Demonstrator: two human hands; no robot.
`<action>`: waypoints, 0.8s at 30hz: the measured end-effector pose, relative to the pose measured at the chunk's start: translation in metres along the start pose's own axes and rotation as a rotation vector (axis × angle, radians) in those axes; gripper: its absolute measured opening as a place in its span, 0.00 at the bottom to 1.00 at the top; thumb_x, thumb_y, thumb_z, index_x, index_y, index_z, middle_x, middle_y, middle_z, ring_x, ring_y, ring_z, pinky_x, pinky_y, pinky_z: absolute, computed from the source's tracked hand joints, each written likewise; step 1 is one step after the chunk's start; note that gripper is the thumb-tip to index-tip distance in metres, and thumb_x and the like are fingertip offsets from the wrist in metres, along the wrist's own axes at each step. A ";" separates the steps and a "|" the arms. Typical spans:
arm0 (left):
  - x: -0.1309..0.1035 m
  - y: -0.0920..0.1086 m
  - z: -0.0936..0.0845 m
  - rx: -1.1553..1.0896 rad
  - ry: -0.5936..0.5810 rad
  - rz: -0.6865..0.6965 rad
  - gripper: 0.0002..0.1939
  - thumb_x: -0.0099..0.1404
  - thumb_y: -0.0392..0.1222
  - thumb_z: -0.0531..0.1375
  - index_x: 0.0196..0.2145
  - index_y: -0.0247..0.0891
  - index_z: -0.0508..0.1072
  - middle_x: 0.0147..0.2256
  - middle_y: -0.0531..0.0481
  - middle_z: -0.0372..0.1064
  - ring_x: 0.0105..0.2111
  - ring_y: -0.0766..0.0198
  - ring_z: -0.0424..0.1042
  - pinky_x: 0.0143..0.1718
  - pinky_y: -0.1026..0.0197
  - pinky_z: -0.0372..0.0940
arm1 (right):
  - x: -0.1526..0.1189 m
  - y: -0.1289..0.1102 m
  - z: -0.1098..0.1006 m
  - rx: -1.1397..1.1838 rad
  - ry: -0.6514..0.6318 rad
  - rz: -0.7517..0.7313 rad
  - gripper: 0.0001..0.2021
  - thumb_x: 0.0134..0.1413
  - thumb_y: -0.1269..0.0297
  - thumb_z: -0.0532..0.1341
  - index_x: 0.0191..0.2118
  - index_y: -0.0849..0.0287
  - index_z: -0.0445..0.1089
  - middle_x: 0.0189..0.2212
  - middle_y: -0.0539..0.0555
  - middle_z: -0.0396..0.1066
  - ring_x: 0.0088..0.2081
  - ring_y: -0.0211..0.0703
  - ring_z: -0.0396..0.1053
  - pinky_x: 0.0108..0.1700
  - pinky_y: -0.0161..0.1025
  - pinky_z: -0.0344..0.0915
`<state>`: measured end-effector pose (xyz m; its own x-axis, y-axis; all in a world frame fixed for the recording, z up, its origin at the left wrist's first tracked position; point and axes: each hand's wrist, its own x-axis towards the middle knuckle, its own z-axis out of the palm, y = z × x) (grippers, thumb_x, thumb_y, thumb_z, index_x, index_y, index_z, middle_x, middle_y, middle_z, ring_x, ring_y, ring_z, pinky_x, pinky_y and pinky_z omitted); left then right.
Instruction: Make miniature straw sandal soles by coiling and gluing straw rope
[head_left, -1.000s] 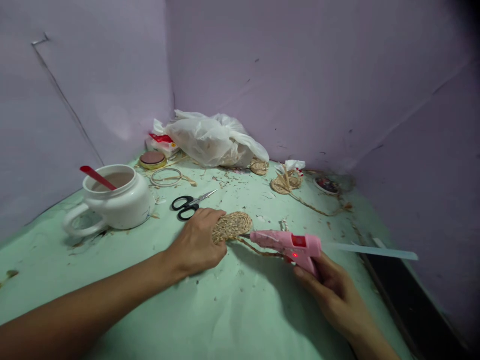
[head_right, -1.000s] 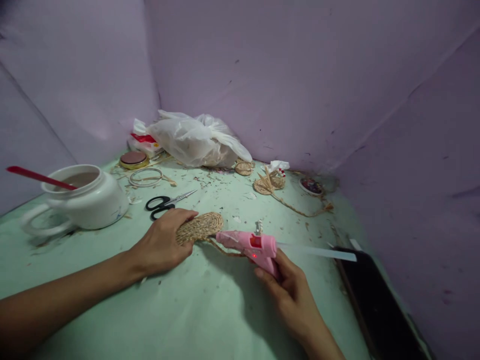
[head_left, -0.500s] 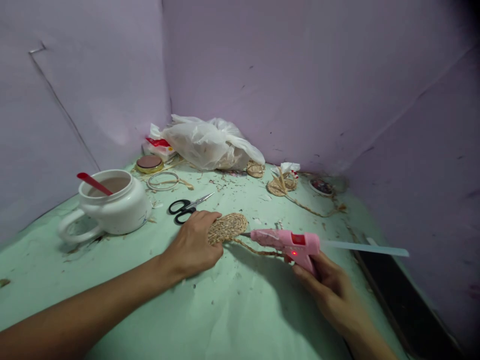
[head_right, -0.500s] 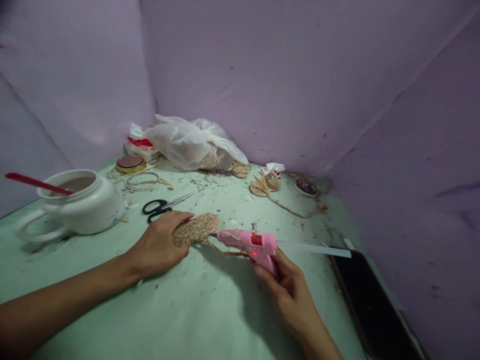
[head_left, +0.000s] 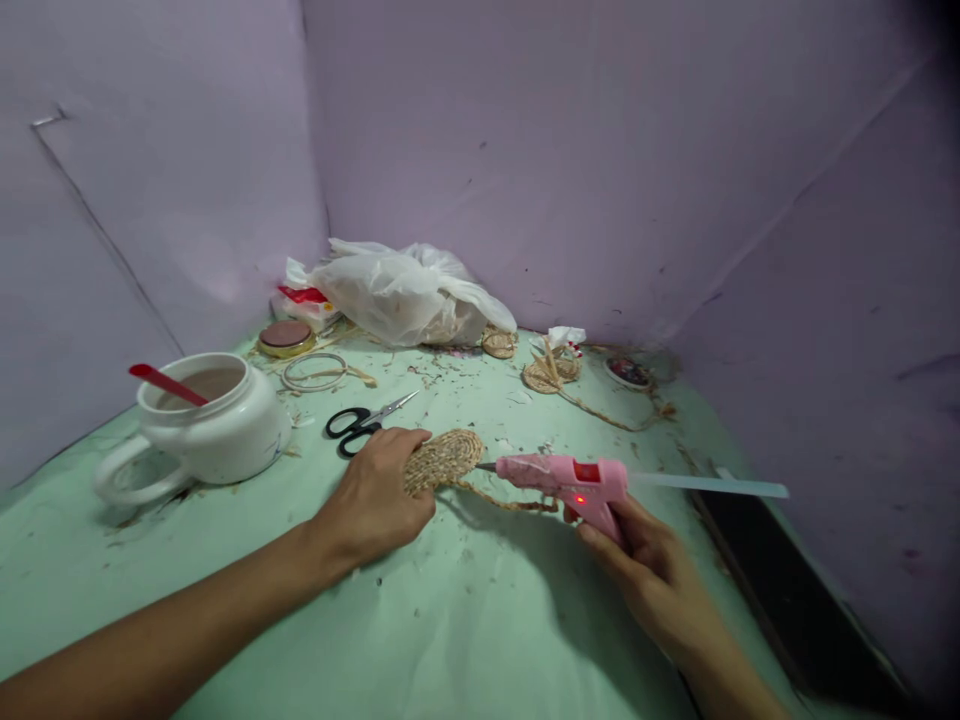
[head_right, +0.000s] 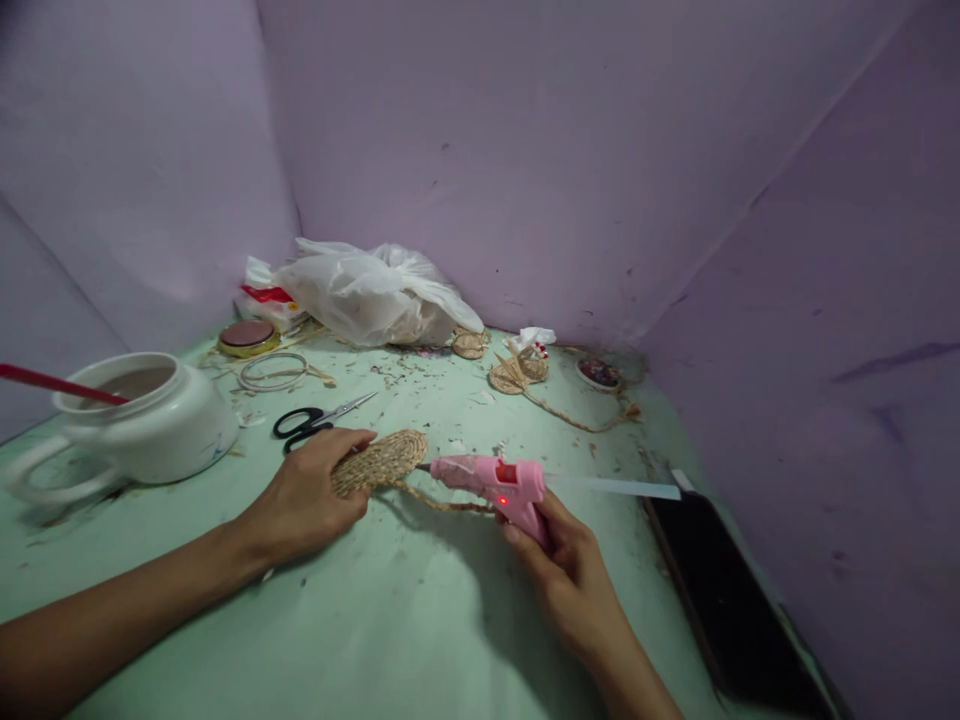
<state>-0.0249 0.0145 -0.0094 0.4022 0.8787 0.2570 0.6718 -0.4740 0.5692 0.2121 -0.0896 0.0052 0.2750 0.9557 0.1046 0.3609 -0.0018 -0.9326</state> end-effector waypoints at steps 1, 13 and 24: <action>0.000 0.000 0.000 0.004 -0.001 0.002 0.27 0.48 0.36 0.56 0.48 0.29 0.68 0.45 0.38 0.69 0.47 0.52 0.68 0.52 0.49 0.63 | 0.000 0.000 0.000 0.002 0.001 0.006 0.16 0.45 0.57 0.64 0.40 0.59 0.74 0.30 0.54 0.74 0.33 0.47 0.70 0.36 0.39 0.67; 0.002 0.002 -0.003 0.032 -0.009 0.004 0.26 0.49 0.37 0.55 0.48 0.29 0.68 0.47 0.38 0.70 0.47 0.51 0.69 0.51 0.48 0.64 | 0.003 -0.007 -0.002 -0.026 0.007 -0.007 0.11 0.45 0.56 0.61 0.28 0.59 0.70 0.23 0.50 0.67 0.27 0.42 0.64 0.29 0.37 0.63; 0.003 -0.002 0.000 0.043 0.011 -0.003 0.25 0.48 0.39 0.55 0.46 0.31 0.69 0.45 0.41 0.71 0.44 0.52 0.70 0.48 0.50 0.66 | 0.005 0.000 -0.003 -0.003 0.009 -0.061 0.09 0.45 0.58 0.60 0.27 0.59 0.67 0.21 0.47 0.61 0.23 0.37 0.57 0.26 0.34 0.59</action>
<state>-0.0252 0.0178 -0.0095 0.3931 0.8807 0.2642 0.6990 -0.4729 0.5364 0.2157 -0.0860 0.0068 0.2600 0.9515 0.1643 0.3803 0.0555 -0.9232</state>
